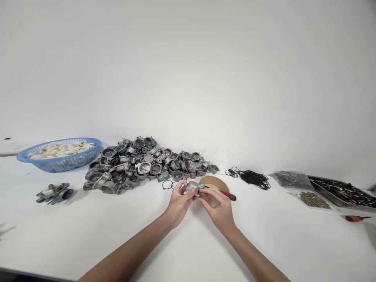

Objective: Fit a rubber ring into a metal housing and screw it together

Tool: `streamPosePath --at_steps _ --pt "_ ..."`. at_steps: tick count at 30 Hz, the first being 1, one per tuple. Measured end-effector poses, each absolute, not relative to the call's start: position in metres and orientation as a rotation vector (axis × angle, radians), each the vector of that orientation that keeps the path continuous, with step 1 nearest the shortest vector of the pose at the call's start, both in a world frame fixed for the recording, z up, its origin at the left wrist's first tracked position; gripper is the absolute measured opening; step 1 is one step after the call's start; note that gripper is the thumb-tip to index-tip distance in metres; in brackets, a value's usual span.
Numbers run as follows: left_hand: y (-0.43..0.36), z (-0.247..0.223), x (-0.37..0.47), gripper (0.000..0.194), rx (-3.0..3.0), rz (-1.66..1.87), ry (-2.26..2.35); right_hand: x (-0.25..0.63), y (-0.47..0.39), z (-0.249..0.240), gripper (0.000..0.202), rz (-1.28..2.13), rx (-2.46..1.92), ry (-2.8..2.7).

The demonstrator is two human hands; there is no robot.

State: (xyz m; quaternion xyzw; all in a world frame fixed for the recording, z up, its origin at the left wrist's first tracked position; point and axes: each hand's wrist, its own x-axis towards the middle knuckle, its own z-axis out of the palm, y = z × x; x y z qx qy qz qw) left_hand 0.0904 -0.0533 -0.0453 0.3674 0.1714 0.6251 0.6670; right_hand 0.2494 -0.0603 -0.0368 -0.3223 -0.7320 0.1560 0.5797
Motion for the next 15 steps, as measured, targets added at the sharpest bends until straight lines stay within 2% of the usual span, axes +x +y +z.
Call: streamPosePath --at_steps 8,11,15 --pt "-0.049 -0.044 0.087 0.051 1.014 1.439 0.432 0.254 -0.066 -0.025 0.006 0.247 -0.753 -1.789" --pt "-0.047 -0.043 0.082 0.053 1.316 1.517 0.547 0.259 -0.066 -0.02 0.023 0.318 -0.829 -1.711" --pt "-0.048 -0.043 0.076 0.041 1.749 1.615 0.662 0.258 -0.067 -0.018 0.046 0.808 -0.828 -1.58"
